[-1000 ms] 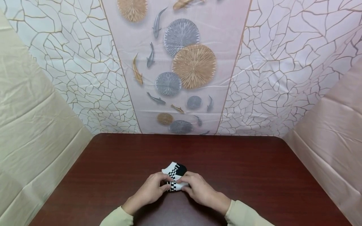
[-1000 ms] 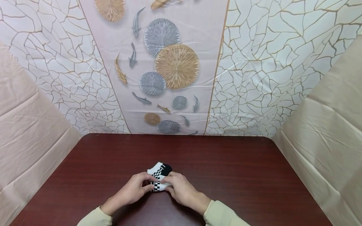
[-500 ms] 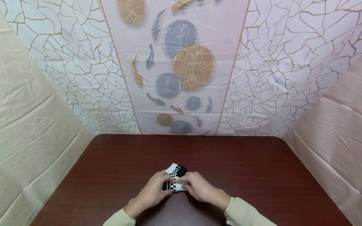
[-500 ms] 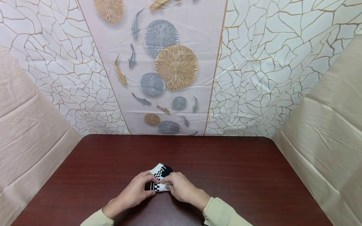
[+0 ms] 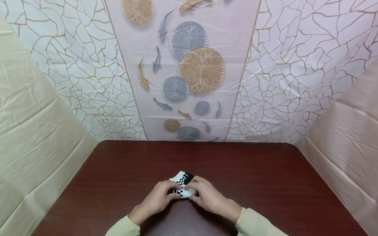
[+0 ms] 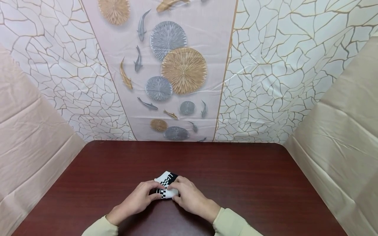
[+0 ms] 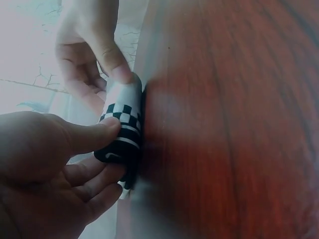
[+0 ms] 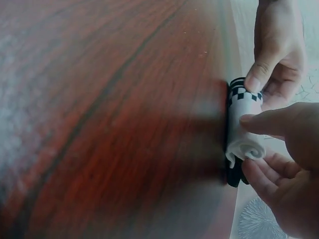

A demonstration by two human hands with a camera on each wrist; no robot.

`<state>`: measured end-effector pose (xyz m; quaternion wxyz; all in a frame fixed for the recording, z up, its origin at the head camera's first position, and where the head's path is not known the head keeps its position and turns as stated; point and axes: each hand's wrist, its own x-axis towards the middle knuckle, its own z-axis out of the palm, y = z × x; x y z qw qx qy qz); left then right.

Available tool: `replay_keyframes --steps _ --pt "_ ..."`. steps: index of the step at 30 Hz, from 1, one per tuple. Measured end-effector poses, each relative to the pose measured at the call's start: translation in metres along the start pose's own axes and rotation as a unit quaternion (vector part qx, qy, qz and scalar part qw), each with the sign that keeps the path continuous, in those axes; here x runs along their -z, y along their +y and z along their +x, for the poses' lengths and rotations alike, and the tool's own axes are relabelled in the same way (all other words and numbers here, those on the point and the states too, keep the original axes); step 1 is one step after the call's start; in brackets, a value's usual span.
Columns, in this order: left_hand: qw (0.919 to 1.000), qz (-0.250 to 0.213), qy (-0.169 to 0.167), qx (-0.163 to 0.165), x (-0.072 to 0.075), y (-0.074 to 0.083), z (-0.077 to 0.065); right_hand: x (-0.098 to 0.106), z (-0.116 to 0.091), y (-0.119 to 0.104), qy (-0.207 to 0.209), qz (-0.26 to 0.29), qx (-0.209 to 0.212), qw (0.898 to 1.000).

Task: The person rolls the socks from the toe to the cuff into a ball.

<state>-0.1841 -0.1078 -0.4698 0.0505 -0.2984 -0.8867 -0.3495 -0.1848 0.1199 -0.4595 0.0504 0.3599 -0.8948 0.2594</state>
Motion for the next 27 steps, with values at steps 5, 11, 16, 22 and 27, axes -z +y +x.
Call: replay_keyframes --steps 5,11,16,22,27 --pt "0.9996 -0.007 -0.020 0.017 0.002 0.000 0.001 -0.002 -0.001 0.000 -0.003 -0.013 -0.006 1.000" --pt "0.9996 -0.005 -0.019 0.019 0.003 0.004 -0.002 -0.007 -0.003 0.003 0.023 -0.014 0.024 0.999" --pt "0.9996 0.018 -0.009 0.019 0.002 0.007 -0.003 -0.006 -0.002 0.003 0.021 -0.001 0.031 0.999" --pt "0.9993 0.037 0.003 0.009 0.001 0.010 -0.005 -0.001 0.000 0.000 -0.011 0.014 0.009 1.000" --pt "0.9989 0.048 -0.005 -0.001 -0.001 0.008 -0.006 0.000 0.000 -0.001 -0.024 0.024 -0.008 0.999"
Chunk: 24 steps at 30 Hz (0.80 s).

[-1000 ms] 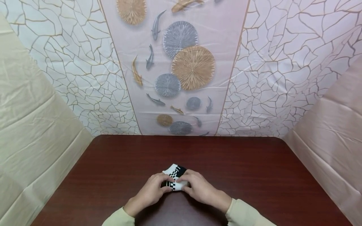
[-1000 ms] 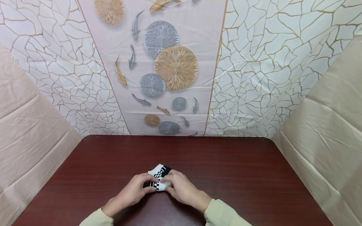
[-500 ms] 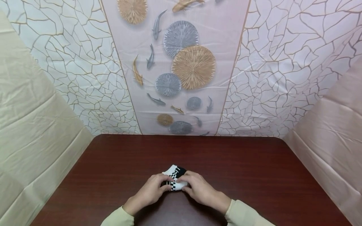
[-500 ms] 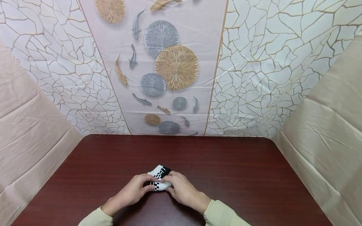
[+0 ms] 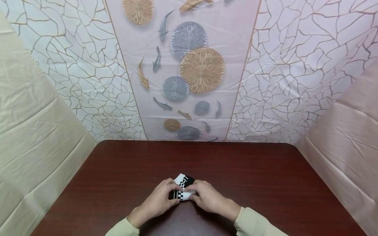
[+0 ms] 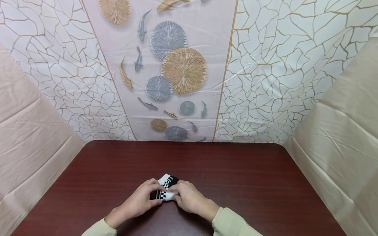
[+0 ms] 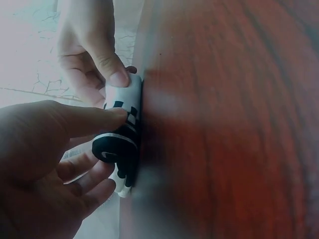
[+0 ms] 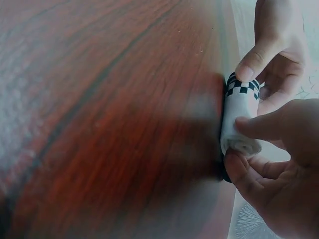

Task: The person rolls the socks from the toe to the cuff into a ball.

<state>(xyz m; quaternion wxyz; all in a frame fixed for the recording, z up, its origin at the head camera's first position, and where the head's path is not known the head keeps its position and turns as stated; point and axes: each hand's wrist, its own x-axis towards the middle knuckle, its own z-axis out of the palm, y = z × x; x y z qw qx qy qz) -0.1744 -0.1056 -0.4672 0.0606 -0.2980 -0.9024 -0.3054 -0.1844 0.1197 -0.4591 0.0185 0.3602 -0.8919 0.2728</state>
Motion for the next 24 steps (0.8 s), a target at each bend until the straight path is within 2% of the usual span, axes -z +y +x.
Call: replay_keyframes --steps 8,15,24 --pt "0.9999 0.004 -0.010 -0.003 0.0008 -0.0046 0.0006 -0.0007 -0.0012 0.0031 0.011 0.028 -0.001 1.000" --pt "0.9997 -0.013 -0.023 0.002 0.0033 -0.0067 0.0035 -0.0022 -0.0044 -0.0001 0.025 -0.024 -0.011 0.999" --pt "0.9988 -0.032 -0.038 0.005 0.0064 -0.0066 0.0051 -0.0061 -0.0036 -0.0006 0.045 -0.069 0.029 0.996"
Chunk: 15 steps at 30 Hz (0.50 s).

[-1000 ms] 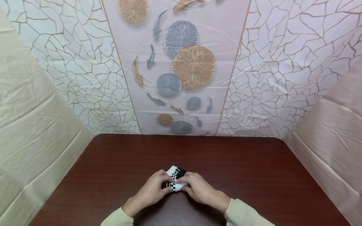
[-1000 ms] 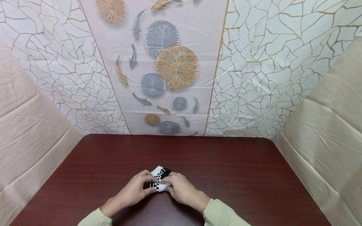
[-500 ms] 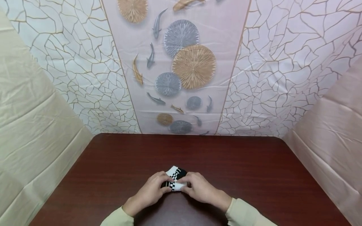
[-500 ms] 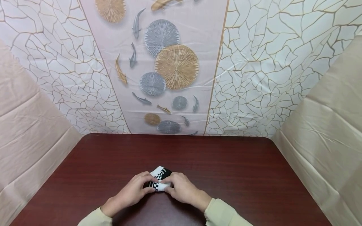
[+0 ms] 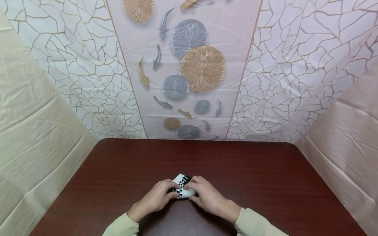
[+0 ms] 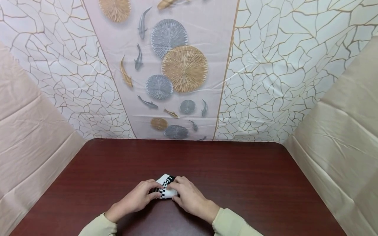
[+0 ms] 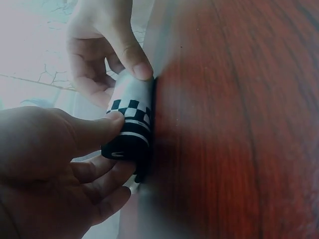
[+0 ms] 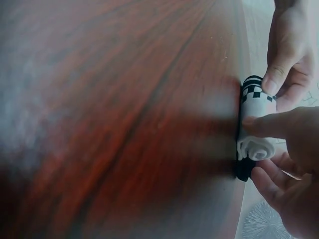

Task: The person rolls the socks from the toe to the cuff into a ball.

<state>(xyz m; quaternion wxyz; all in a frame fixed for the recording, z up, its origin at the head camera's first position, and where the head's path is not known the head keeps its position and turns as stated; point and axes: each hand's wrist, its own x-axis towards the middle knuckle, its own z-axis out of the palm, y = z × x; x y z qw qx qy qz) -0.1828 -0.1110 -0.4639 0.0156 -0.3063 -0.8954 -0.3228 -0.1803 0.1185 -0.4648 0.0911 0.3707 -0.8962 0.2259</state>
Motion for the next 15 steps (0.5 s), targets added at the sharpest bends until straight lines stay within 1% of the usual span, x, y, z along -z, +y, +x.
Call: replay_keyframes --steps 4,7,10,15 --pt "0.9998 -0.010 -0.008 0.015 0.0014 0.0003 -0.0006 -0.0015 0.0006 0.0021 0.013 -0.001 0.027 1.000" --pt "0.9997 -0.016 -0.007 0.018 0.0010 0.0008 -0.0016 -0.0011 0.0009 0.0026 0.014 0.007 0.035 0.999" --pt "0.9998 -0.012 0.002 0.016 -0.0007 0.0013 -0.0024 0.0004 0.0015 0.0021 0.004 0.018 0.027 0.999" --pt "0.9996 0.014 0.023 0.003 -0.0059 0.0023 -0.0044 0.0052 0.0045 -0.0004 -0.024 0.033 0.006 0.999"
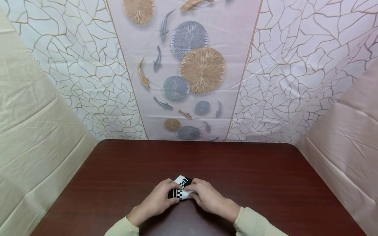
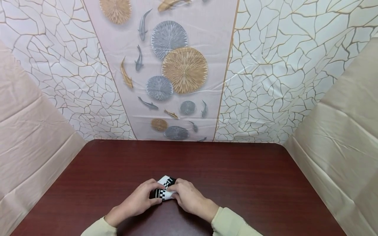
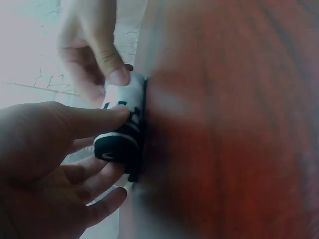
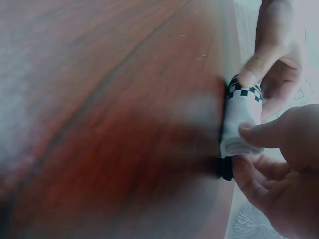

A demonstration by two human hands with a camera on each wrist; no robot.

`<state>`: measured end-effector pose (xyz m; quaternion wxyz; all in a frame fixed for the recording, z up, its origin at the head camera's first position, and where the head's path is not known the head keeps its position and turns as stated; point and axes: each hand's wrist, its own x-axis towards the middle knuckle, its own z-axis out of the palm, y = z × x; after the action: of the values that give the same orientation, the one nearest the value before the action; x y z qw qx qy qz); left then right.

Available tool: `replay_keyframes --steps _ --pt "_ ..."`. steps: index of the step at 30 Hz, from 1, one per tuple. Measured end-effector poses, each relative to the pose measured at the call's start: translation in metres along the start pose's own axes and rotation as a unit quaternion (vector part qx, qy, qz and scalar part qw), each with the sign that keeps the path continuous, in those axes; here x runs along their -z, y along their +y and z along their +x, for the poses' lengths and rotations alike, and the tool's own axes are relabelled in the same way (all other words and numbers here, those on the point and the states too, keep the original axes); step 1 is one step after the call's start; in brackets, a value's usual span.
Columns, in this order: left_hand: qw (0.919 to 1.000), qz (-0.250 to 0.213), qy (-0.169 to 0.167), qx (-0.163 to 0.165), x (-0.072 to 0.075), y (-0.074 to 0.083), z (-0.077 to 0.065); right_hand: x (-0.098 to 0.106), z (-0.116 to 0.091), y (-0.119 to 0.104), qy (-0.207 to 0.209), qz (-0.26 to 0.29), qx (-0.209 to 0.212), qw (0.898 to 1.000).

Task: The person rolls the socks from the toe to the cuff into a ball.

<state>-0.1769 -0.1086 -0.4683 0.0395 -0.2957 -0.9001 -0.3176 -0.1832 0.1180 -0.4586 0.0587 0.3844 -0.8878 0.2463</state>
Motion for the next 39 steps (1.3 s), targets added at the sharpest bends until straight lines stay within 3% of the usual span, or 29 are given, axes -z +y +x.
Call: replay_keyframes --steps 7,13,21,26,33,39 --pt "0.9976 0.052 0.014 -0.044 -0.003 0.000 -0.001 0.008 0.008 -0.004 -0.042 -0.002 -0.024 0.999" --pt "0.9970 0.048 0.018 -0.059 0.001 -0.001 0.001 0.012 0.010 -0.005 -0.055 0.005 -0.033 0.998" --pt "0.9988 0.029 0.005 -0.038 0.007 -0.001 0.003 0.008 0.005 -0.004 -0.026 -0.017 -0.028 0.999" --pt "0.9995 0.014 -0.003 -0.028 0.008 -0.001 0.002 0.002 0.003 -0.003 -0.029 -0.042 -0.023 0.998" --pt "0.9991 0.041 -0.012 -0.005 0.009 0.000 -0.001 0.002 0.004 -0.003 -0.025 -0.061 0.017 0.998" --pt "0.9988 0.048 -0.001 -0.007 0.003 0.001 -0.003 0.005 0.005 -0.003 -0.037 -0.034 0.006 0.999"
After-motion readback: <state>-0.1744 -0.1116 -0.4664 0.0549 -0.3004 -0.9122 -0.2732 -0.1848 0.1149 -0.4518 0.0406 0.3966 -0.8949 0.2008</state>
